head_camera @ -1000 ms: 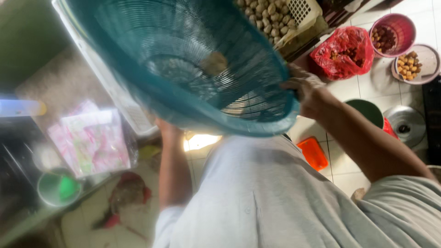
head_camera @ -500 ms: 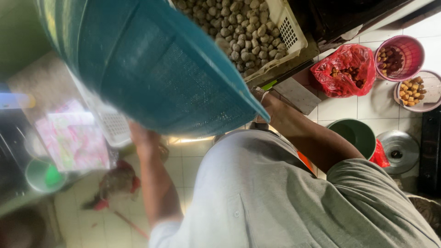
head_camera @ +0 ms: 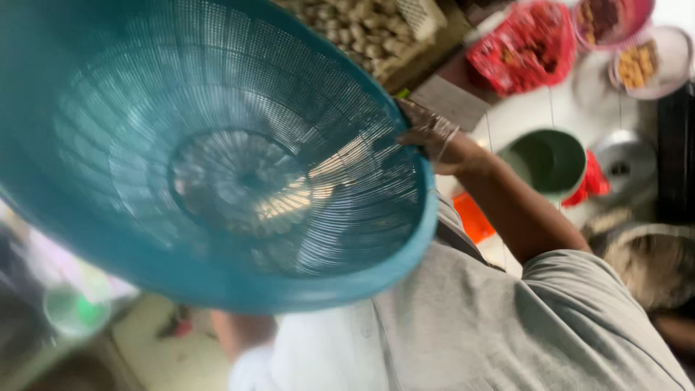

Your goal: The person holds a clear plastic bag open and places round food items one at a time from a white plastic crate into the bag, occasionally reaching into adjacent crates to gather more items. They continue filling the bag and adjust the bag opening throughout the episode.

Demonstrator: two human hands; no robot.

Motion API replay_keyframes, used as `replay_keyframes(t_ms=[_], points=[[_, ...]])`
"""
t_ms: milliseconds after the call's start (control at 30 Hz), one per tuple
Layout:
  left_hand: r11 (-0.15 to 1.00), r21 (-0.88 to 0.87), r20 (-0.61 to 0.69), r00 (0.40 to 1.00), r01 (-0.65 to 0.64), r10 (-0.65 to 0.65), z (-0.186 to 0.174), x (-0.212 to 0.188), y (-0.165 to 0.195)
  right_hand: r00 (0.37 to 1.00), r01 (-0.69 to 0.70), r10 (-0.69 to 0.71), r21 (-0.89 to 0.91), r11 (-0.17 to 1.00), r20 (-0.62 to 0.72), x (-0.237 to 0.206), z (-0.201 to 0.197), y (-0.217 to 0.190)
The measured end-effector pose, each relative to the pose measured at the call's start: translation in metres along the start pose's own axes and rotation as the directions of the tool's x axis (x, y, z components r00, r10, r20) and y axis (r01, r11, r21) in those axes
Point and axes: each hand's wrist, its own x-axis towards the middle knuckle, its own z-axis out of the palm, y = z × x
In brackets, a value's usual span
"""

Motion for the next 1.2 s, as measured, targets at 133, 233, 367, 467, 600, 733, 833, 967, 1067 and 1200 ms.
replay_keyframes(t_ms=[133, 233, 367, 467, 600, 733, 833, 967, 1067, 1200], points=[[0.994, 0.033, 0.01, 0.994, -0.107, 0.107, 0.007, -0.005, -0.021, 0.966, 0.14, -0.142, -0.025, 0.99, -0.214, -0.093, -0.052, 0.007], [0.98, 0.074, 0.015, 0.983, -0.185, 0.184, 0.009, -0.001, -0.034, 0.917, 0.24, -0.233, -0.017, 0.971, -0.324, -0.166, -0.081, 0.039], [0.964, 0.09, 0.01, 0.968, -0.251, 0.251, 0.003, 0.005, -0.041, 0.713, 0.346, -0.279, -0.023, 0.938, -0.643, -0.244, -0.096, 0.108], [0.941, 0.149, 0.023, 0.953, -0.303, 0.303, 0.001, 0.007, -0.036, 0.637, 0.479, -0.173, 0.209, 0.853, -0.752, -0.264, -0.108, 0.168], [0.873, 0.292, -0.015, 0.911, -0.39, 0.412, 0.002, 0.006, -0.016, 0.435, 0.644, 0.088, 0.378, 0.665, -0.896, -0.232, -0.155, 0.207], [0.882, 0.339, -0.03, 0.933, -0.328, 0.358, 0.01, 0.002, 0.025, 0.194, 0.809, 0.291, 0.321, 0.492, -0.937, -0.2, -0.225, 0.172], [0.923, 0.301, -0.061, 0.961, -0.24, 0.27, 0.015, 0.002, 0.054, 0.079, 0.885, 0.38, 0.241, 0.399, -0.922, -0.192, -0.274, 0.134], [0.963, 0.234, -0.096, 0.983, -0.132, 0.158, 0.023, 0.006, 0.081, -0.003, 0.928, 0.448, 0.164, 0.334, -0.894, -0.187, -0.33, 0.108], [0.982, 0.177, -0.13, 0.987, -0.072, 0.096, 0.031, 0.008, 0.086, -0.021, 0.938, 0.453, 0.139, 0.317, -0.891, -0.184, -0.362, 0.099], [0.997, 0.077, -0.182, 0.983, 0.002, 0.012, 0.029, 0.009, 0.078, 0.066, 0.885, 0.445, 0.259, 0.388, -0.893, -0.176, -0.356, 0.082]])
